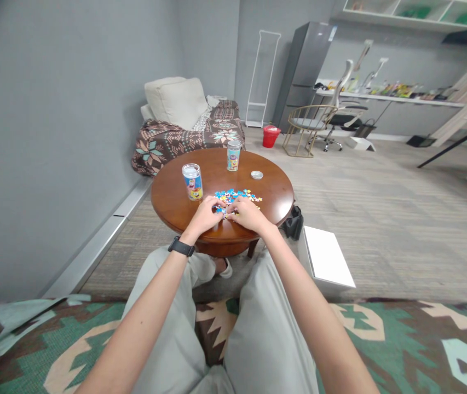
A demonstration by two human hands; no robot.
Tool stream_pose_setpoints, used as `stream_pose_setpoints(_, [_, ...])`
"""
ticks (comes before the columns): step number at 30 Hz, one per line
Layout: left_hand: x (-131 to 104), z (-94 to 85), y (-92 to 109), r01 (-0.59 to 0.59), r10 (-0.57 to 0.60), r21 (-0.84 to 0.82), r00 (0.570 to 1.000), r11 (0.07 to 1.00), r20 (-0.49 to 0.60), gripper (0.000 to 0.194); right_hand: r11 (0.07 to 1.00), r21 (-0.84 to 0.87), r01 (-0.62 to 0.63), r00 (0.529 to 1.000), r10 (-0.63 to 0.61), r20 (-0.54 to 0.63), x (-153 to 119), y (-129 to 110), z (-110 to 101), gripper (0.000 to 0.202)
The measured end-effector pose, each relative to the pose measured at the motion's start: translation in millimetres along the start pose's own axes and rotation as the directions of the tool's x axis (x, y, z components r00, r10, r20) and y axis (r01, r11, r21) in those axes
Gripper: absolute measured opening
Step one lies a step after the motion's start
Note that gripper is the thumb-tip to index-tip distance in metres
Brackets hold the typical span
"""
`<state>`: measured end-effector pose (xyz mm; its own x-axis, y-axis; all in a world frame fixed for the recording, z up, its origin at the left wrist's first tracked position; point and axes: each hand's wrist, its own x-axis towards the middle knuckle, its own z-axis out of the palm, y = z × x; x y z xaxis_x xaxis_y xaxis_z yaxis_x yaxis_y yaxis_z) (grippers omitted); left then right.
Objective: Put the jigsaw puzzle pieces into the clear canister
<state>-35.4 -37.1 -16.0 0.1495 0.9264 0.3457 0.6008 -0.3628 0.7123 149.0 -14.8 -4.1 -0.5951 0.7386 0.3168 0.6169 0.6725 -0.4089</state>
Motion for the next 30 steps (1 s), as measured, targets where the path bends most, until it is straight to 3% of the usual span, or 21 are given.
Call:
stream_pose_setpoints(7, [-0.8,7.2,-2.7,-0.052,0.05,0.074,0.998,0.996,0.03,0.011,0.991,0.077,-0.108,0.994,0.109,-0.02,-0.7,4.9,-1.2,0.013])
stream_pose_setpoints(15, [-1.7,5.2,-1.4,-0.044,0.042,0.072,0.999,0.996,0.027,0.02,0.964,-0.139,-0.229,0.963,0.203,-0.178,-22.4,16.7,-11.6,0.017])
stream_pose_setpoints(21, [-3.7,7.6,-3.6,-0.192,0.182,0.055,0.972,0.98,0.15,0.02,0.966,-0.151,-0.209,0.977,0.199,-0.076,-44.8,26.2,-19.0,0.012])
stream_pose_setpoints(30, [-4.6,4.1,-3.1,-0.29,0.258,0.093,0.931,0.953,0.258,0.027,0.976,-0.057,-0.208,0.976,0.211,0.047,-32.8,12.3,-26.2,0.005])
